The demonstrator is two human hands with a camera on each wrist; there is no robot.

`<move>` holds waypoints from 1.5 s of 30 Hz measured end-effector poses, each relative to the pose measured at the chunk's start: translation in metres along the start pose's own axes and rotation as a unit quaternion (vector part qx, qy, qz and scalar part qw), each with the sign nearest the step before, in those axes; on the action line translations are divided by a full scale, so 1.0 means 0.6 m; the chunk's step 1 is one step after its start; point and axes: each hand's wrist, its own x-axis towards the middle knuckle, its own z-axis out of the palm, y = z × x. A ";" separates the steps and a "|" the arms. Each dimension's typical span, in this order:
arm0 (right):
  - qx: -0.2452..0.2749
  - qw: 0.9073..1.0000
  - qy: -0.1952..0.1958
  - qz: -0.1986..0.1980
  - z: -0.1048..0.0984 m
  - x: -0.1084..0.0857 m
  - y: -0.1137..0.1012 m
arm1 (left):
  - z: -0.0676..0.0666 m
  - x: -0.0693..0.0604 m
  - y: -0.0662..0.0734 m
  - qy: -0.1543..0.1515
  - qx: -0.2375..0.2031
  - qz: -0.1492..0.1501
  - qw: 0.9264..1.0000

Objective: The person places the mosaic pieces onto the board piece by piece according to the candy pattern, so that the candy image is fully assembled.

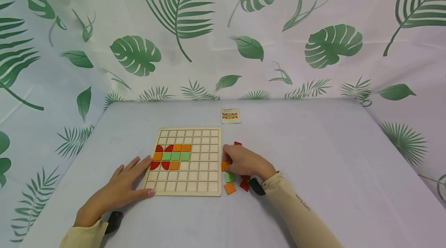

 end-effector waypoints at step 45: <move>0.101 0.992 0.065 -0.050 0.001 0.017 0.002 | -0.002 -0.001 -0.001 -0.004 -0.011 -0.002 1.000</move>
